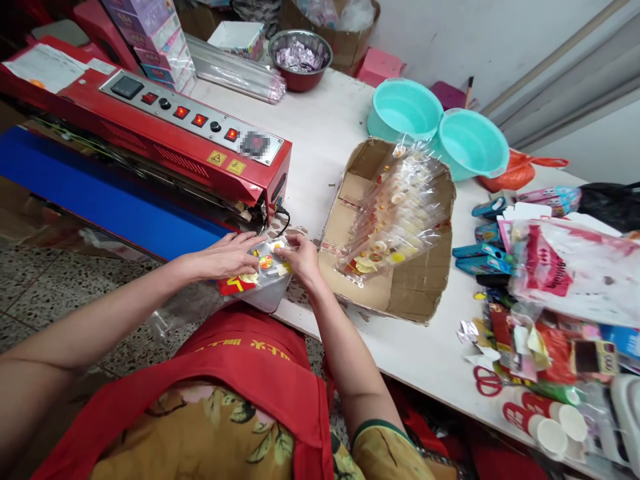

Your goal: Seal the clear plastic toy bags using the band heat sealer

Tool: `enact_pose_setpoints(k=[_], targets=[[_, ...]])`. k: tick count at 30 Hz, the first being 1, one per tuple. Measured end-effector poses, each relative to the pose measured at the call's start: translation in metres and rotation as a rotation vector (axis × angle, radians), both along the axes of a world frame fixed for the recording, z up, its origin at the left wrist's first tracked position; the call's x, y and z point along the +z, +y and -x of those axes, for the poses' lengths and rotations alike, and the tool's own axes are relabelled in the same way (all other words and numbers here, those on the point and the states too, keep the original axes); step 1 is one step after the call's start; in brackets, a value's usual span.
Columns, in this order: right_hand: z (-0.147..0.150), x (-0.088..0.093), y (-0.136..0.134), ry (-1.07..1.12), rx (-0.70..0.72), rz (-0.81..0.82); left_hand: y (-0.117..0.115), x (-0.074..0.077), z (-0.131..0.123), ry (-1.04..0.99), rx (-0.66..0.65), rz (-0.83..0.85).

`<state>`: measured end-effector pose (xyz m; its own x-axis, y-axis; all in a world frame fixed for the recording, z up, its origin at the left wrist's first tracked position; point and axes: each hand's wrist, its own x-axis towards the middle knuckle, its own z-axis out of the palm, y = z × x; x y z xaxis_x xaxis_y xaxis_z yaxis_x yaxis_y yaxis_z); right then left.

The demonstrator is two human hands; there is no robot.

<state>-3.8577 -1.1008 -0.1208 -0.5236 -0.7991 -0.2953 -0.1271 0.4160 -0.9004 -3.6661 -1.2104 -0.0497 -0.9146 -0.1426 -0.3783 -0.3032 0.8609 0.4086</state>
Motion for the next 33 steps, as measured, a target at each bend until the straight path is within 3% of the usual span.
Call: enact_pose_setpoints(k=[4,13,22,25,33], targets=[[0.002,-0.001,0.002,-0.017,-0.012,0.006,0.002,-0.004,-0.001,0.028,0.064,0.069],[0.004,-0.005,0.001,0.023,-0.016,-0.041,-0.031,-0.017,-0.008,0.005,-0.031,-0.231],[0.003,-0.007,0.000,0.016,-0.035,-0.016,-0.020,-0.029,-0.015,0.136,-0.058,0.008],[0.003,-0.004,-0.001,0.007,-0.028,-0.004,-0.021,-0.026,-0.016,0.139,-0.089,0.041],[0.002,0.003,0.000,-0.020,0.000,0.009,-0.038,-0.004,-0.006,0.042,-0.157,-0.065]])
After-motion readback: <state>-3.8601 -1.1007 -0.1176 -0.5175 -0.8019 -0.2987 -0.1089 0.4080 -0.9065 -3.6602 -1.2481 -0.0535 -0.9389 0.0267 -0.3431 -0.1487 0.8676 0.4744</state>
